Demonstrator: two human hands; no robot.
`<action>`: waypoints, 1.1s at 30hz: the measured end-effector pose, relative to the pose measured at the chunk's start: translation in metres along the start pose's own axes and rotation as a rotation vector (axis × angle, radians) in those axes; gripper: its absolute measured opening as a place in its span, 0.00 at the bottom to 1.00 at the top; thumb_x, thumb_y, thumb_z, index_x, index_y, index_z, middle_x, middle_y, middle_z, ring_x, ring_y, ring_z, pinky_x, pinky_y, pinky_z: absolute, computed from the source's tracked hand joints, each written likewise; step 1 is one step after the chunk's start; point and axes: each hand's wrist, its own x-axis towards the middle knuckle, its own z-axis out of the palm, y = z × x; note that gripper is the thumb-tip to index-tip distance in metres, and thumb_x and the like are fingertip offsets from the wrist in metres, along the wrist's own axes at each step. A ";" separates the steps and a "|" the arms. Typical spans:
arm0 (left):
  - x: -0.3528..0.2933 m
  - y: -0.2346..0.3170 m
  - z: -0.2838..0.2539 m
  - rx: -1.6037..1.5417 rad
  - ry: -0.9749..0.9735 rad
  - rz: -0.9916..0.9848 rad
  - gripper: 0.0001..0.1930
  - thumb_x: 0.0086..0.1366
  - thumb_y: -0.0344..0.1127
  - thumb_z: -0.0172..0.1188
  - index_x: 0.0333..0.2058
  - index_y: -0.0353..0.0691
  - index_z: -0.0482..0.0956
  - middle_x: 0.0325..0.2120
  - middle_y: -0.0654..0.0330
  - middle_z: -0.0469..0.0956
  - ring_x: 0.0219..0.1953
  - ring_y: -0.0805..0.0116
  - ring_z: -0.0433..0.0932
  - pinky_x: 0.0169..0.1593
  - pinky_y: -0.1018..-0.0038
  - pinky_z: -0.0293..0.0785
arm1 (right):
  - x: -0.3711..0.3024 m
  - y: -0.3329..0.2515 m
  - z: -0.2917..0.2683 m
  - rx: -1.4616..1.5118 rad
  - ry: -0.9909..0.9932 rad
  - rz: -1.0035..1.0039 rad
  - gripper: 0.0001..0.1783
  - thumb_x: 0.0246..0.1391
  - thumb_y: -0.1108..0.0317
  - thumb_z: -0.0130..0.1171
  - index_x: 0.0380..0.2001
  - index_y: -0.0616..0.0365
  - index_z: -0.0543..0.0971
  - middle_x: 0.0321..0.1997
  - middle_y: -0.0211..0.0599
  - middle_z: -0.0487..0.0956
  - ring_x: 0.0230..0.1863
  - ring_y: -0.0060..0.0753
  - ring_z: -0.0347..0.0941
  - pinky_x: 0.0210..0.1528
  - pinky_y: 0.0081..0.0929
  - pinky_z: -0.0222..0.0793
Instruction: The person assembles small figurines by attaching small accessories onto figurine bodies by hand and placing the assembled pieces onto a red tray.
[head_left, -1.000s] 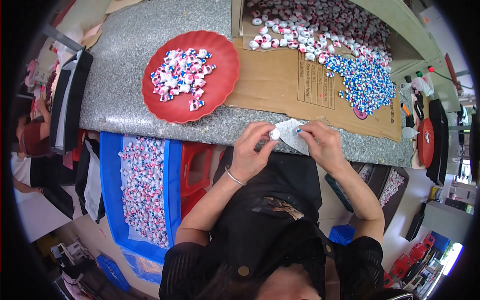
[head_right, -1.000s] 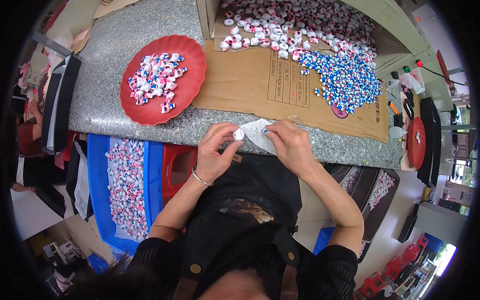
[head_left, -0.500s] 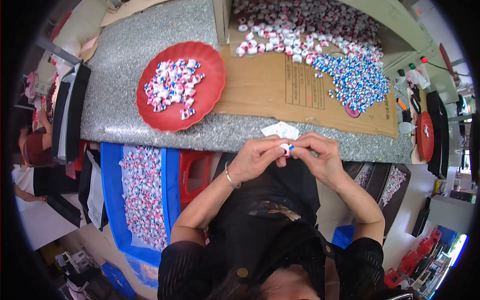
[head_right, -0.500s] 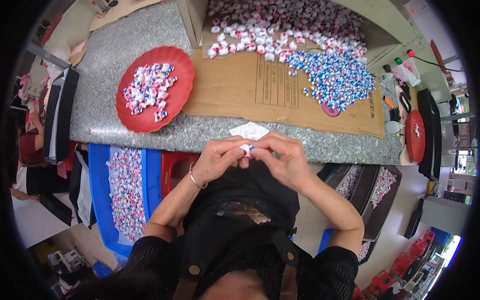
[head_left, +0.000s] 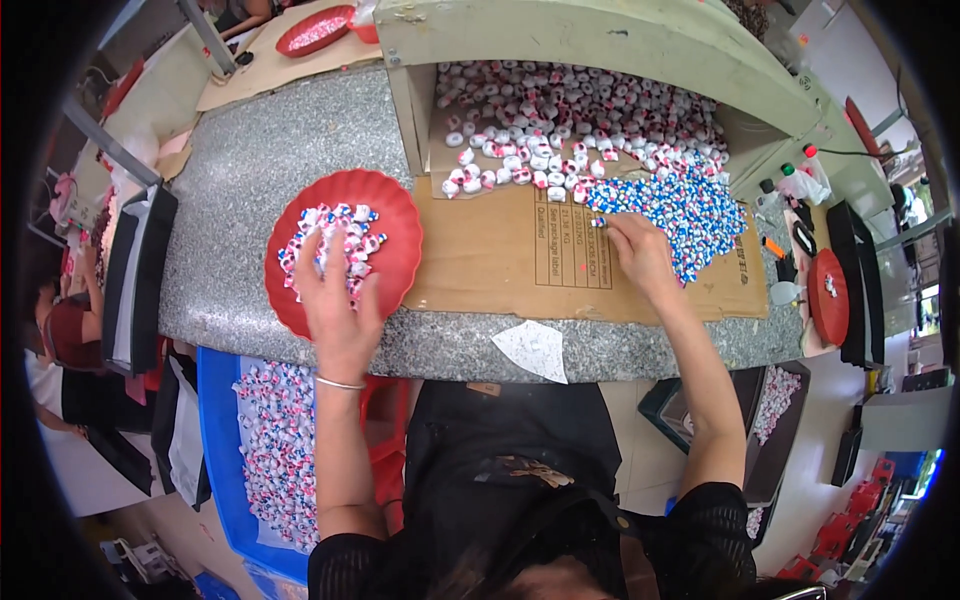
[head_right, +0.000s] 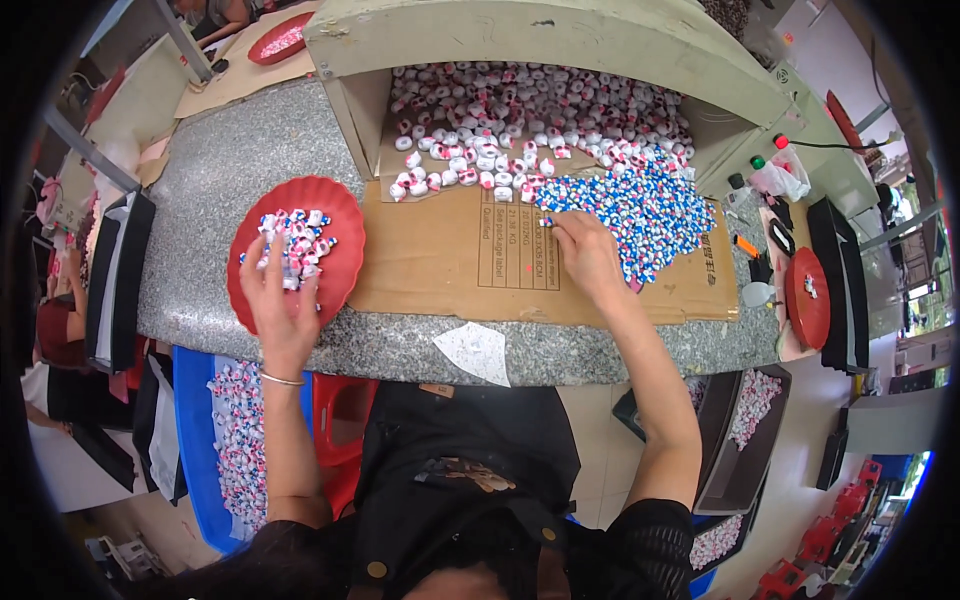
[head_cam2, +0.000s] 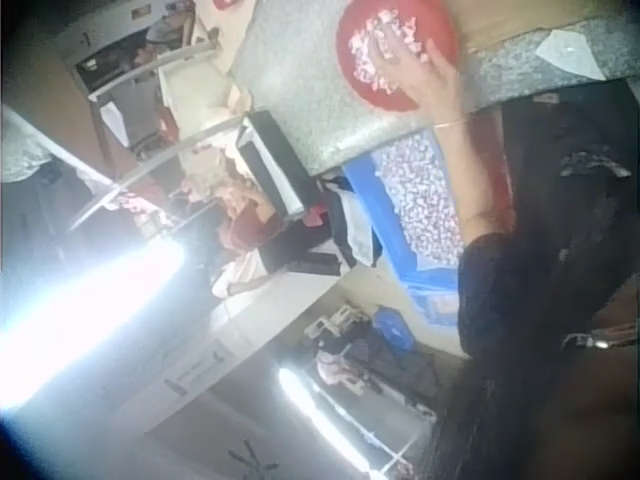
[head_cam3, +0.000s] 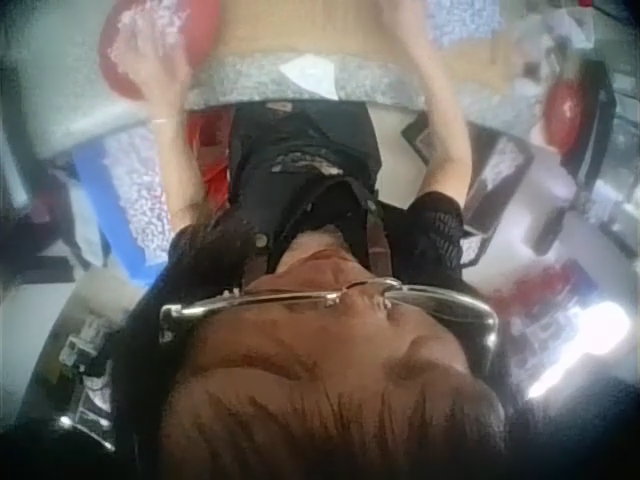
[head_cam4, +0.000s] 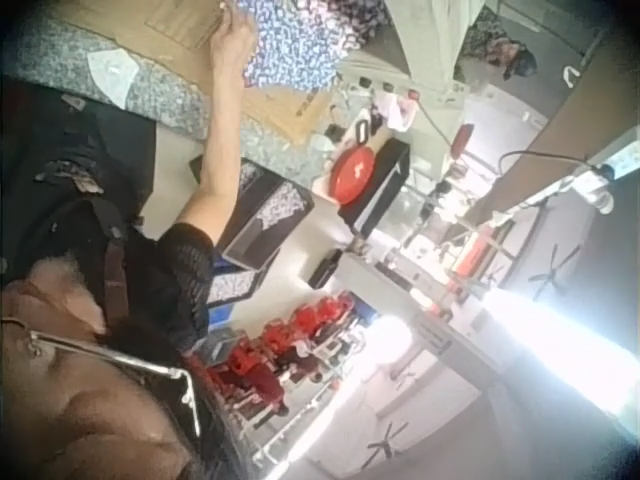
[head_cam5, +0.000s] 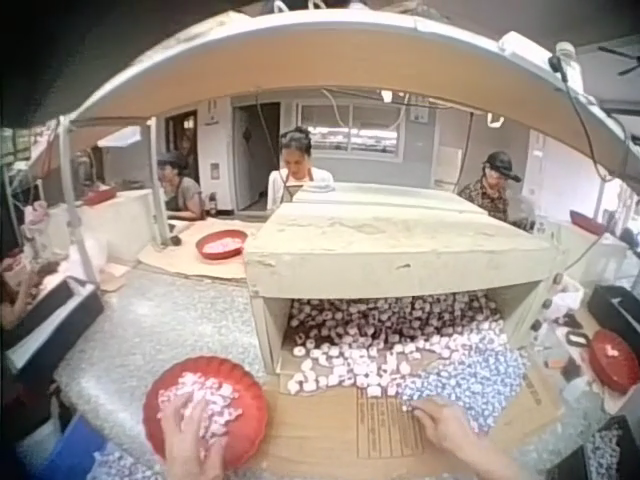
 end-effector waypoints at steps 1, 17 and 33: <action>0.007 0.013 0.009 -0.153 0.015 -0.006 0.22 0.56 0.23 0.59 0.51 0.34 0.72 0.51 0.44 0.67 0.52 0.46 0.69 0.55 0.61 0.67 | 0.008 0.005 0.007 -0.029 -0.040 -0.033 0.09 0.49 0.78 0.57 0.35 0.61 0.80 0.33 0.45 0.78 0.38 0.48 0.74 0.41 0.38 0.71; 0.053 0.128 0.242 -0.228 -0.493 0.150 0.16 0.49 0.25 0.56 0.40 0.37 0.76 0.42 0.41 0.72 0.42 0.48 0.77 0.44 0.59 0.75 | -0.063 -0.027 -0.028 -0.057 -0.355 -0.006 0.11 0.45 0.84 0.57 0.35 0.64 0.78 0.34 0.50 0.75 0.36 0.51 0.74 0.38 0.37 0.70; -0.088 0.033 0.036 -1.447 -0.520 -0.771 0.18 0.60 0.20 0.60 0.50 0.32 0.72 0.41 0.59 0.78 0.43 0.73 0.78 0.49 0.78 0.75 | -0.048 -0.043 -0.020 -0.094 -0.294 0.246 0.06 0.49 0.75 0.60 0.32 0.64 0.81 0.30 0.46 0.80 0.30 0.43 0.78 0.33 0.33 0.71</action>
